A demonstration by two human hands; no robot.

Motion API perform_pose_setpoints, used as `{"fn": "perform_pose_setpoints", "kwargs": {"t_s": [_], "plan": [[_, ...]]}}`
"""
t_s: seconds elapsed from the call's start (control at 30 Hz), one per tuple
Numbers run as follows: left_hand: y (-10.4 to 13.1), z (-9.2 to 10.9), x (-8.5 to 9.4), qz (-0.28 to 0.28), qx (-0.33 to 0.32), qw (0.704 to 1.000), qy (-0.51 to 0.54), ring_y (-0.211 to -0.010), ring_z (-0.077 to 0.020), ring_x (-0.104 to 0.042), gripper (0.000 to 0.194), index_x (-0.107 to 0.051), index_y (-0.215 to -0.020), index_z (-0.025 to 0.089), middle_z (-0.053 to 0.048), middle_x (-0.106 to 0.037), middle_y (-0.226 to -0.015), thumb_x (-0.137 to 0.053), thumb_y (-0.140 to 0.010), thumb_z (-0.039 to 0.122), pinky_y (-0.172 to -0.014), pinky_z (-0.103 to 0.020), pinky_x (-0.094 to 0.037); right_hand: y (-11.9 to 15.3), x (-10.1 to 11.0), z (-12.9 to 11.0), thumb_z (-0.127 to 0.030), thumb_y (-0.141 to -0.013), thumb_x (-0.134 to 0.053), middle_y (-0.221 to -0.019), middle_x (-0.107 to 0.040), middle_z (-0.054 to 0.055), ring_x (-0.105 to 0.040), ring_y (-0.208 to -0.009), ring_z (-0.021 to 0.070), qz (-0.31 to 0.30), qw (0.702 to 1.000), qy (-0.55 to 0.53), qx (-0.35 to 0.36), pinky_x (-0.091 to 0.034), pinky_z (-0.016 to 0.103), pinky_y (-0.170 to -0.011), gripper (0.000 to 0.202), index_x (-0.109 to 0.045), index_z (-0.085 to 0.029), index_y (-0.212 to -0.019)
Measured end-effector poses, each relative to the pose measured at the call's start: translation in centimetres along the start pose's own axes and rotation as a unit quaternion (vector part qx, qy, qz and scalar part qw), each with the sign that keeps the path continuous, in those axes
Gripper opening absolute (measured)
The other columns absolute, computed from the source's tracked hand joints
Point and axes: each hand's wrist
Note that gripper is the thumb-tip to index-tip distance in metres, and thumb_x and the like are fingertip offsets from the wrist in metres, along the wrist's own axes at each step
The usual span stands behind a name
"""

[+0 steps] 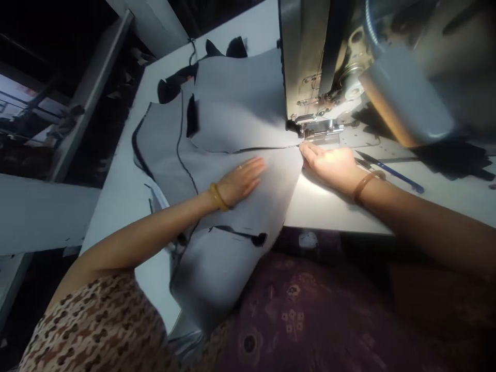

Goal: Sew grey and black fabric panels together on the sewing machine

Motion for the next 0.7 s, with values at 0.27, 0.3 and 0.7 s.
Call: {"fn": "perform_pose_setpoints", "kwargs": {"t_s": [0.27, 0.3, 0.7], "plan": [[1.6, -4.8, 1.5, -0.084, 0.254, 0.958, -0.104, -0.128, -0.0321, -0.042, 0.058, -0.043, -0.133, 0.005, -0.021, -0.046, -0.137, -0.03, -0.095, 0.047, -0.109, -0.051, -0.03, 10.4, 2.3, -8.7, -0.039, -0.095, -0.04, -0.088, -0.07, 0.006, -0.061, -0.066, 0.0172, -0.005, 0.98, -0.136, 0.143, -0.026, 0.026, -0.048, 0.032, -0.064, -0.019, -0.101], [1.4, -4.7, 1.9, -0.082, 0.256, 0.956, -0.117, -0.124, -0.0318, -0.045, 0.058, -0.047, -0.128, 0.006, -0.021, -0.05, -0.133, -0.029, -0.094, 0.05, -0.107, -0.048, -0.032, 11.9, 2.0, -10.2, -0.039, -0.094, -0.043, -0.086, -0.07, 0.006, -0.063, -0.068, 0.0174, -0.027, 0.971, -0.175, 0.162, -0.031, 0.025, -0.05, 0.03, -0.065, -0.018, -0.098], [0.9, -2.6, 8.6, -0.383, 0.323, 0.864, 0.051, -0.09, -0.0269, -0.062, 0.083, -0.063, -0.1, 0.01, -0.014, -0.066, -0.104, -0.05, -0.064, 0.083, -0.076, -0.033, -0.045, 13.9, 0.5, -16.0, -0.05, -0.08, -0.064, -0.092, -0.071, 0.007, -0.064, -0.077, 0.0186, -0.25, 0.785, -0.552, 0.128, -0.05, 0.027, -0.065, 0.05, -0.064, -0.014, -0.114]]}}
Point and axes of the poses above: each hand's wrist, its own y-axis away from the middle knuckle, its own x-axis out of the back of the hand, z = x × y
